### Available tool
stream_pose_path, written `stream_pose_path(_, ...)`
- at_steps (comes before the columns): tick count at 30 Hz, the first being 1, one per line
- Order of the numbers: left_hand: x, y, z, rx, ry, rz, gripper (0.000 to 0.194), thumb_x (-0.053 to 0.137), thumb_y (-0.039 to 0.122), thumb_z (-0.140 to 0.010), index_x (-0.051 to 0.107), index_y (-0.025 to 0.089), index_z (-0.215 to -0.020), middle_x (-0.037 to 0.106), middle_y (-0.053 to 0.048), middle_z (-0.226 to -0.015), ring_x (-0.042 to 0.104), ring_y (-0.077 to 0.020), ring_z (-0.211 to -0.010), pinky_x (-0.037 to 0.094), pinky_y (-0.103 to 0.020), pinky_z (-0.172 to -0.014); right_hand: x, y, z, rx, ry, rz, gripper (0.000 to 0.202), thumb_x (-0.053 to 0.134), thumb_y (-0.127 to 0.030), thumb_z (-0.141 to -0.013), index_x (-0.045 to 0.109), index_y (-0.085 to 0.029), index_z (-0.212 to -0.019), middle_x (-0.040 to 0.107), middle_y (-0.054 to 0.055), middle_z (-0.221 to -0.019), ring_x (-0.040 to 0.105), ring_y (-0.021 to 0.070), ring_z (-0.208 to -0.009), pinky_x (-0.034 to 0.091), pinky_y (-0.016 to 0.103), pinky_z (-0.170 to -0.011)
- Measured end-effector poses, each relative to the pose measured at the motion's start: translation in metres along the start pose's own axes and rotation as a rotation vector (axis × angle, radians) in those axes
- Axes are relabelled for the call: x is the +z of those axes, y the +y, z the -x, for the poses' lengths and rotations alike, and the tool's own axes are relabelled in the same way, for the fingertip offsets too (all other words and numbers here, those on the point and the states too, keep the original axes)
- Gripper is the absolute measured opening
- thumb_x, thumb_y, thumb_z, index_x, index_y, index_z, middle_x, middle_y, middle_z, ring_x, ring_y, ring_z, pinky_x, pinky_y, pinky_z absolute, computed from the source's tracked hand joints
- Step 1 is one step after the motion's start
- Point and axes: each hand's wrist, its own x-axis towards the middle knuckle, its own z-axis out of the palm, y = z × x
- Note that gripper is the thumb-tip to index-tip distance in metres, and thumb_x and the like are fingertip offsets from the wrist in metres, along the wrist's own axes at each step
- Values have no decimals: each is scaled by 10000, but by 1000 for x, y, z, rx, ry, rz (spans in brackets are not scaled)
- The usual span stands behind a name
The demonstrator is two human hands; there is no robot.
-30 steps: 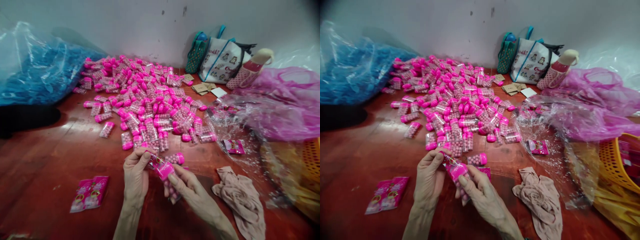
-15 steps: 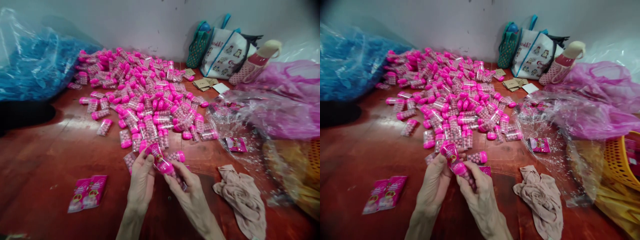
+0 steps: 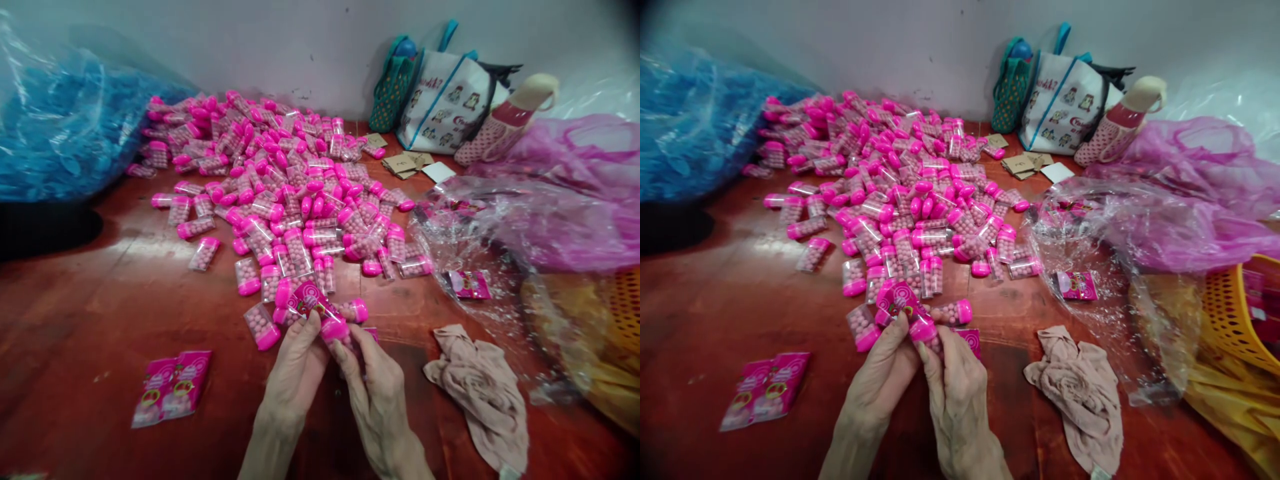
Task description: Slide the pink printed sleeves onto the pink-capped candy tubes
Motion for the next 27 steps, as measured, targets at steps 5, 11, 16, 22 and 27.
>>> stream_pose_path(5,-4,-3,-2,7,-45,-90,177,745,254,-678,672,141,-793,677,-25,-726,644,-172,-734,515,-313,-765,-6,-2,1,147,-116,-84,206,436,-231,-923,557,-193,-1086,693,58,-884,667,177,-730,517,252,-653)
stream_pose_path(11,-5,-5,-2,188,-17,-156,157,803,256,-593,686,173,-660,665,28,-620,608,-111,-596,511,-257,-705,-4,2,1,20,-81,-67,234,454,-166,-900,546,-160,-1115,688,90,-928,661,191,-774,508,267,-678)
stream_pose_path(16,-7,-5,-2,218,-49,-231,267,823,345,-531,709,165,-692,673,-4,-602,629,-169,-630,517,-298,-667,-1,1,2,45,-68,-130,207,469,-150,-894,558,-164,-1081,682,63,-868,642,167,-730,493,241,-662)
stream_pose_path(22,-10,-2,-2,227,-95,-308,352,830,406,-479,714,151,-692,684,-39,-609,647,-222,-679,511,-320,-649,-5,-2,0,211,-109,-250,207,478,-240,-896,597,-162,-1046,684,48,-822,609,152,-656,474,230,-620)
stream_pose_path(27,-8,-3,0,216,-102,-427,186,797,294,-583,711,142,-645,665,-34,-555,608,-169,-531,483,-265,-518,-6,-6,1,347,-127,-255,267,439,-314,-909,600,-173,-1069,659,47,-805,596,169,-691,463,256,-641)
